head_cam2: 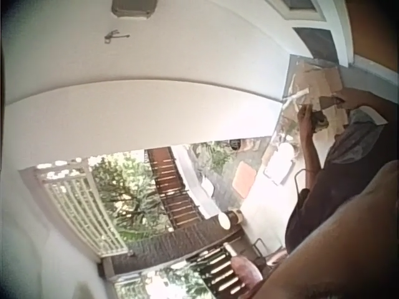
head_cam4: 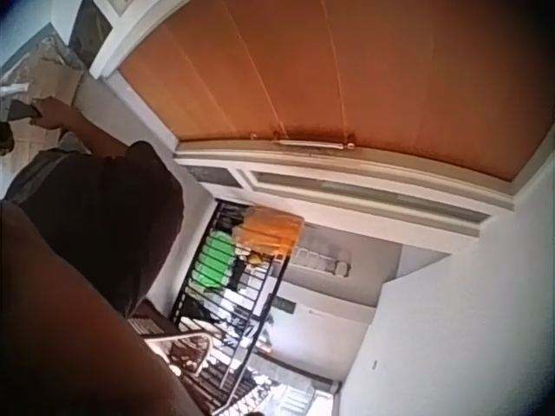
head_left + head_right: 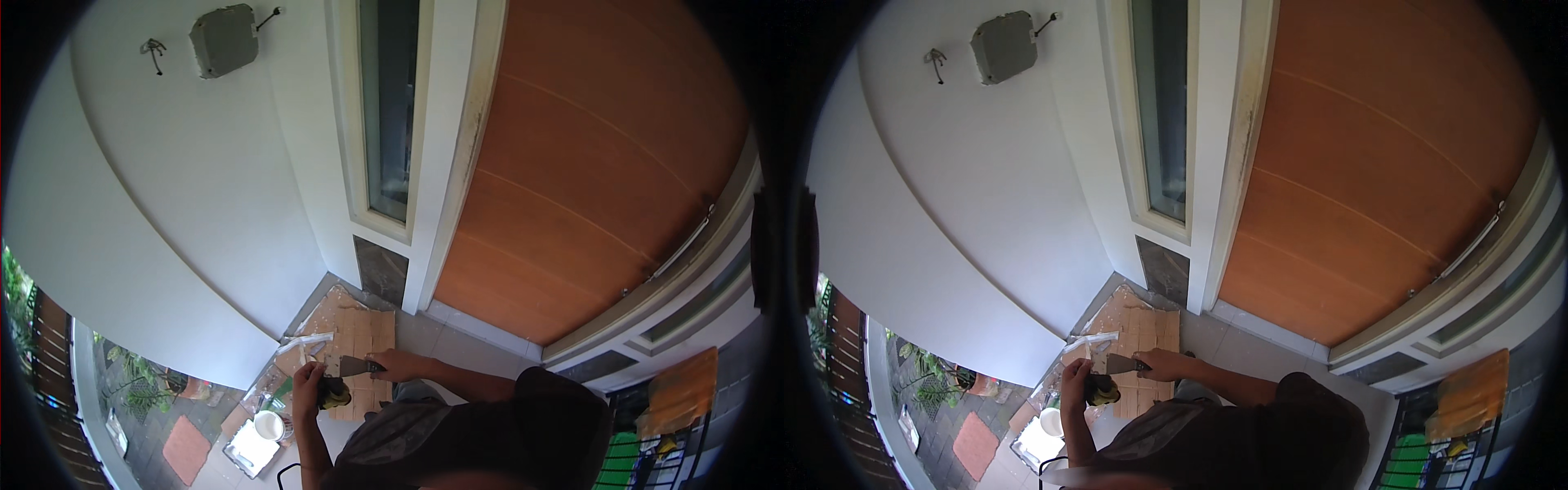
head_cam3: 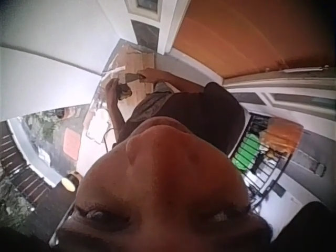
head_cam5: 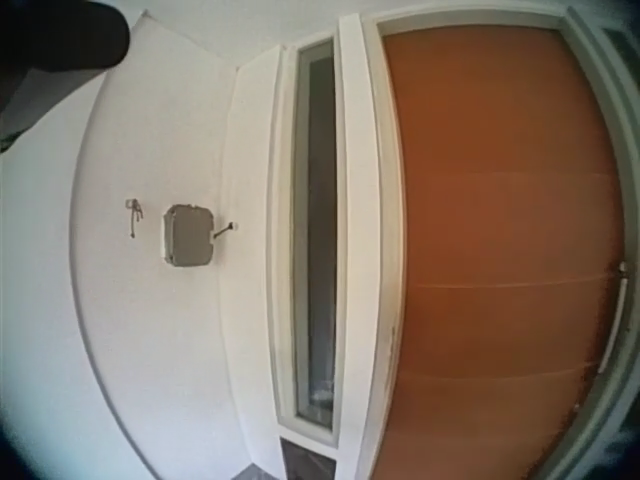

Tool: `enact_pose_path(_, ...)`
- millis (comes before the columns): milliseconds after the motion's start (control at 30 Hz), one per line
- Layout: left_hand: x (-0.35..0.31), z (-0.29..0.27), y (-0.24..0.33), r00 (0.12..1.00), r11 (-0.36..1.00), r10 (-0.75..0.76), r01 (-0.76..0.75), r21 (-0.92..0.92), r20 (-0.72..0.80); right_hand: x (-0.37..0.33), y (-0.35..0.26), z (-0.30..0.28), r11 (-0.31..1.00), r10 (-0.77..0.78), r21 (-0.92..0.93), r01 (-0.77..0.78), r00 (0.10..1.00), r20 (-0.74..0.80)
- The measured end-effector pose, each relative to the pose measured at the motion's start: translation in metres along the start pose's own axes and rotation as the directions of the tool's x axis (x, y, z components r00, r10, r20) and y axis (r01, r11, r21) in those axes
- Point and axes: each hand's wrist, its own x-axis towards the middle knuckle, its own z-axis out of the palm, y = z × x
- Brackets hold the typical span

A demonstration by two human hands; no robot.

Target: Scrape old putty or paint from a window frame and apply new white paint or putty using a scraper tool.

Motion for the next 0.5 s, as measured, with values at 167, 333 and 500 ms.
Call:
enact_pose_path(167,0.011,0.005,-0.013,0.997,0.997,-0.059,0.056,-0.056,-0.056,-0.006,0.006,0.002,0.996,-0.044,0.076,0.050,0.996,-0.072)
enact_pose_path(333,0.036,0.019,-0.017,0.989,0.987,-0.118,0.107,-0.117,-0.087,-0.016,0.011,0.002,0.996,-0.085,-0.025,0.082,0.971,-0.222)
enact_pose_path(500,0.052,0.069,0.009,0.999,0.985,-0.049,0.046,-0.168,-0.011,-0.026,0.046,-0.007,0.983,-0.027,0.156,0.100,0.910,-0.413)
